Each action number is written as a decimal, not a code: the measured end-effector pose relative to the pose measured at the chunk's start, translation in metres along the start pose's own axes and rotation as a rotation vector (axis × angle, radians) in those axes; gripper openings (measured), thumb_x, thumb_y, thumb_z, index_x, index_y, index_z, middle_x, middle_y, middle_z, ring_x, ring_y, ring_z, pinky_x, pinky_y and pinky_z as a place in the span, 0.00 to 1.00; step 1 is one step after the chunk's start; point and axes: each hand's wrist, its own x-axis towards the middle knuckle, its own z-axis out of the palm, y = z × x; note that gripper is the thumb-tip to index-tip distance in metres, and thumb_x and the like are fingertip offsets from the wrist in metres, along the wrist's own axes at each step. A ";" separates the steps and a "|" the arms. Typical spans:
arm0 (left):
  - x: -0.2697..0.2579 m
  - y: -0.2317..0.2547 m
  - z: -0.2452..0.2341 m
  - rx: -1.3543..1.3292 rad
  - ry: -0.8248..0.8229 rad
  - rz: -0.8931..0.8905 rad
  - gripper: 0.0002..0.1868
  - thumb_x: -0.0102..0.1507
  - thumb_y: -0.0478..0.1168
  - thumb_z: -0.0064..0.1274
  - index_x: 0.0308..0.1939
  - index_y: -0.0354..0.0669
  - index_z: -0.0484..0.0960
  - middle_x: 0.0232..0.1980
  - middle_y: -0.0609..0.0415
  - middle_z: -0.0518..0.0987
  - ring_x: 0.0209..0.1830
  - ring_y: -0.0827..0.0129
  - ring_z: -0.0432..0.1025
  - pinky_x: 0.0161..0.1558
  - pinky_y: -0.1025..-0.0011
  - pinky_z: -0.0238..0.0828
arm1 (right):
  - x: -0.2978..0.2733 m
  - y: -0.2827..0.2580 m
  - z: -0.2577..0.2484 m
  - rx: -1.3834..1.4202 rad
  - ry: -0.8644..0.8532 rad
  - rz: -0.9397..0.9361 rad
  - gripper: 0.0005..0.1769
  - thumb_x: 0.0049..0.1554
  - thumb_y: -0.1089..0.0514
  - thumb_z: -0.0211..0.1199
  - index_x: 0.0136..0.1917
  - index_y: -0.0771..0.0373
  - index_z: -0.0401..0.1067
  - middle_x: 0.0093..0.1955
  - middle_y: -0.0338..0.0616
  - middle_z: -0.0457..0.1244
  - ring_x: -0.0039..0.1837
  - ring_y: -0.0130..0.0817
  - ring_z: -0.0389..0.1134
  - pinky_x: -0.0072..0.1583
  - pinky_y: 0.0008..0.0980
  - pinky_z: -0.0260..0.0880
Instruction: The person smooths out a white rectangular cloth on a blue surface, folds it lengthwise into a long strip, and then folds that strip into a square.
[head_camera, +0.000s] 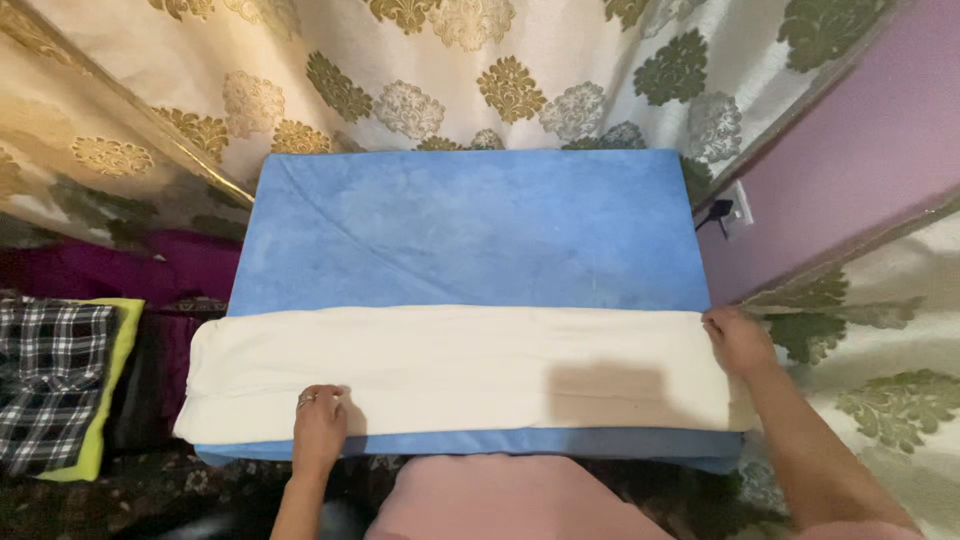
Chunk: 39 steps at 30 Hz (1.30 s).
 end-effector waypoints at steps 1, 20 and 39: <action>-0.004 0.000 0.006 -0.001 0.008 -0.011 0.18 0.58 0.32 0.48 0.52 0.41 0.80 0.56 0.45 0.74 0.61 0.49 0.68 0.61 0.52 0.65 | 0.000 0.002 -0.001 0.012 0.039 -0.026 0.18 0.69 0.53 0.47 0.63 0.59 0.73 0.64 0.46 0.65 0.61 0.47 0.66 0.57 0.47 0.68; 0.014 -0.054 0.091 -1.414 0.431 -0.695 0.09 0.66 0.30 0.55 0.44 0.40 0.69 0.43 0.49 0.75 0.42 0.62 0.76 0.49 0.69 0.79 | -0.030 -0.027 0.036 0.343 0.628 0.356 0.22 0.62 0.64 0.63 0.68 0.70 0.67 0.65 0.68 0.57 0.66 0.61 0.57 0.64 0.55 0.58; 0.102 -0.033 0.090 -1.831 0.143 -1.038 0.15 0.59 0.37 0.69 0.46 0.42 0.80 0.44 0.53 0.84 0.44 0.68 0.81 0.46 0.70 0.84 | 0.007 0.003 0.099 1.774 0.182 1.024 0.37 0.53 0.49 0.79 0.66 0.59 0.60 0.64 0.38 0.53 0.59 0.29 0.64 0.46 0.36 0.71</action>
